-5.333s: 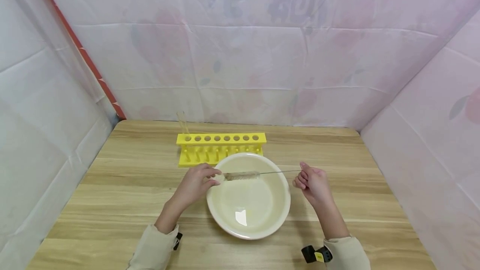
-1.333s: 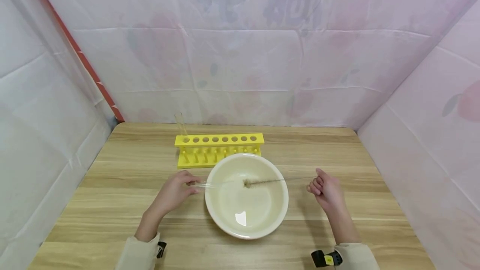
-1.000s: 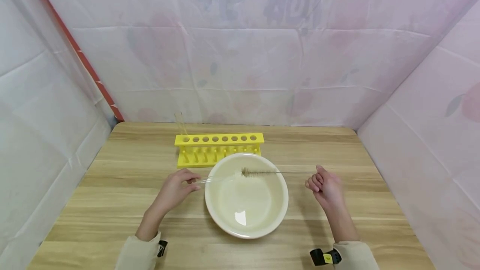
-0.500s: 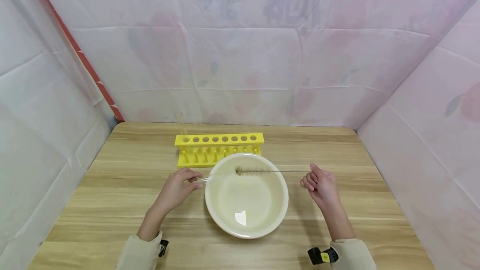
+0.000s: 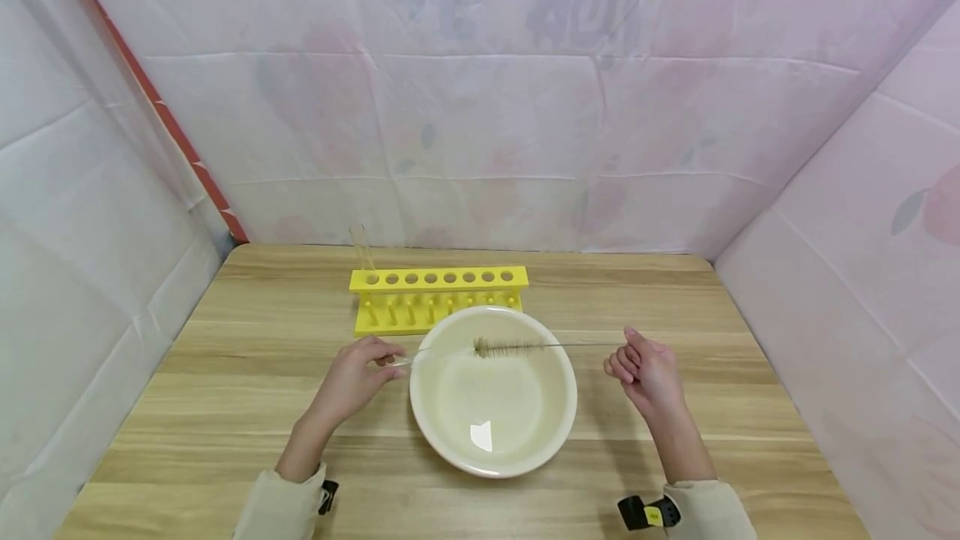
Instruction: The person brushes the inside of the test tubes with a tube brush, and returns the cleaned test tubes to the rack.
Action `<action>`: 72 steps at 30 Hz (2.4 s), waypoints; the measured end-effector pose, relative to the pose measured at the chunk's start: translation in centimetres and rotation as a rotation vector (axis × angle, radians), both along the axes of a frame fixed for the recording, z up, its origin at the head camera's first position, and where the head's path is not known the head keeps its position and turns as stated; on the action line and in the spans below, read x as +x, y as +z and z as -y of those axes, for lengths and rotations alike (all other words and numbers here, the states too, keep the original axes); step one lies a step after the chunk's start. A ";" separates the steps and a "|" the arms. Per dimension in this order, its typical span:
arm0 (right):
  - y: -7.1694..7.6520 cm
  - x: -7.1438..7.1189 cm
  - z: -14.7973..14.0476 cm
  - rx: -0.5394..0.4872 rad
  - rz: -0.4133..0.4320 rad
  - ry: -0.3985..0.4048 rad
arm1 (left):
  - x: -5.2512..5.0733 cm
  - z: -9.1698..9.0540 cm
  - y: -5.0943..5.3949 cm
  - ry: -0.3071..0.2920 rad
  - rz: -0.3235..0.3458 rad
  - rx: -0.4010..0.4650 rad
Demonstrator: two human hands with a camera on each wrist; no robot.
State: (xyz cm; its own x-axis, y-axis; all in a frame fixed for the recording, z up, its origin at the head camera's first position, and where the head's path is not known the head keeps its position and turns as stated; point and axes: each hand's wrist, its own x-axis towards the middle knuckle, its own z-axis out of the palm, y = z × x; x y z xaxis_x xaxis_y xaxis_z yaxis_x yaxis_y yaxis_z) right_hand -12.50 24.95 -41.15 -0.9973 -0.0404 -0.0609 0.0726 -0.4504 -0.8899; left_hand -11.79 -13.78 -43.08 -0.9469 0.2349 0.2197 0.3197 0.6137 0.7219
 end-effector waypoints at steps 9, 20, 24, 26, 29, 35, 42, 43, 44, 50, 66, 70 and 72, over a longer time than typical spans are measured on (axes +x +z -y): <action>-2.4 -0.9 -0.5 -0.017 -0.069 0.074 | 0.0 -0.2 -0.5 -0.023 -0.023 0.001; -0.5 -0.3 1.2 0.106 0.027 0.033 | 0.0 -0.5 -0.5 -0.062 -0.028 0.006; -0.8 -0.3 1.5 0.112 0.008 0.046 | -0.2 -1.1 -0.3 -0.035 0.014 0.016; -0.8 -0.2 1.5 0.120 -0.002 0.036 | -0.3 -1.3 -0.1 -0.015 0.021 0.014; -0.7 -0.2 1.6 0.138 -0.009 0.021 | -0.3 -1.6 0.1 0.001 0.031 0.014; -0.2 -0.3 1.9 0.136 -0.039 0.011 | -0.4 -2.0 0.8 0.007 0.052 0.023; 1.0 -0.7 3.1 0.136 -0.098 -0.015 | -0.4 -2.5 2.0 0.014 0.046 0.051; 1.0 -0.7 3.5 0.145 -0.094 -0.015 | -0.3 -2.6 2.1 0.007 0.050 0.051; 1.1 -0.6 3.8 0.154 -0.094 -0.010 | -0.3 -2.7 2.1 -0.003 0.051 0.049; 1.0 -0.5 5.3 0.188 -0.108 0.021 | -0.2 -3.4 2.2 -0.016 0.050 0.043; 0.3 0.1 9.4 0.257 -0.054 0.078 | -0.4 -7.3 3.3 -0.101 0.084 0.045; 0.2 0.2 9.5 0.281 -0.061 0.076 | -0.4 -7.6 3.4 -0.100 0.094 0.042; 0.2 0.2 9.4 0.288 -0.052 0.083 | -0.3 -7.7 3.4 -0.098 0.096 0.043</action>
State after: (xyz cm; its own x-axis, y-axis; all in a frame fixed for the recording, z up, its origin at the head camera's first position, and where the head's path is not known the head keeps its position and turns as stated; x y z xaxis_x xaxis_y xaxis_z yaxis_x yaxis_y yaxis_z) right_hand -12.34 15.55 -40.93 -0.9934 -0.1104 -0.0308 0.0497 -0.1731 -0.9836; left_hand -12.11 -6.12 -39.69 -0.9370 0.3198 0.1407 0.3047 0.5506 0.7772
